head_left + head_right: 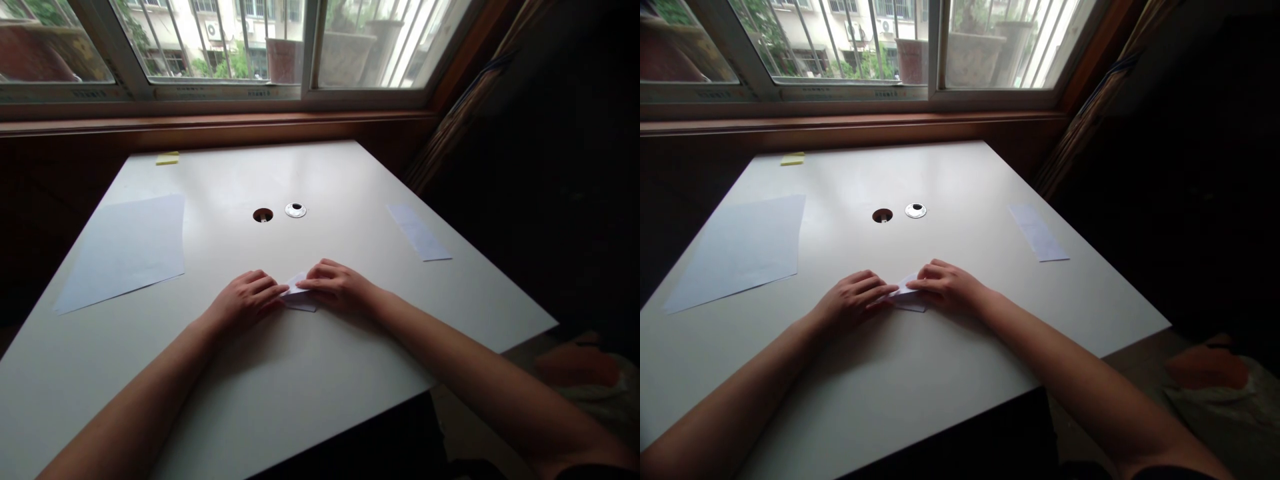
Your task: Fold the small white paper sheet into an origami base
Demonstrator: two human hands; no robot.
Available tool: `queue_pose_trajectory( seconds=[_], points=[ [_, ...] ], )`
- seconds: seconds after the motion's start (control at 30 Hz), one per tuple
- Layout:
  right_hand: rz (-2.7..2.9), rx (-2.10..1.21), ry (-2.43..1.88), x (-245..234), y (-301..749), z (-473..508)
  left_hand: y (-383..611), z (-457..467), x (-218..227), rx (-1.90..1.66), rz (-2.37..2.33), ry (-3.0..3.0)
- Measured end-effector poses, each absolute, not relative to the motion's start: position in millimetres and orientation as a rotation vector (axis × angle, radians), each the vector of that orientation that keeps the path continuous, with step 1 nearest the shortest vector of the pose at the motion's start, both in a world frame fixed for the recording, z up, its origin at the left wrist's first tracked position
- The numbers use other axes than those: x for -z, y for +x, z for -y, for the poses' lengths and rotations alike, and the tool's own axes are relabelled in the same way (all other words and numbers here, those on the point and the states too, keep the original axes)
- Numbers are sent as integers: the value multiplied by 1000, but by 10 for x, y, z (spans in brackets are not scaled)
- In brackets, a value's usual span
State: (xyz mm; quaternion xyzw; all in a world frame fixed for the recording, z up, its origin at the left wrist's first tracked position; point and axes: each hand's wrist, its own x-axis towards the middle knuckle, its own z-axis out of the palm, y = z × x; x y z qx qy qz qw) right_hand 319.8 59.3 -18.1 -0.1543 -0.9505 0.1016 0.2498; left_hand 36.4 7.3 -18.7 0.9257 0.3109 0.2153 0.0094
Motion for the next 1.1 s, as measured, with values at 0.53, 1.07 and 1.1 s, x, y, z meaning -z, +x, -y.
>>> queue_pose_trajectory(
  seconds=[0.53,1.07,1.1],
  points=[
    [2543,-271,-517,261,3168,-612,387,-90,282,-588,-1031,2876],
    [2516,-403,-542,172,3245,-543,400,-103,283,-665,-1008,2844],
    [2512,-395,-545,173,3243,-540,397,-105,292,-675,-1008,2844]
  ],
)
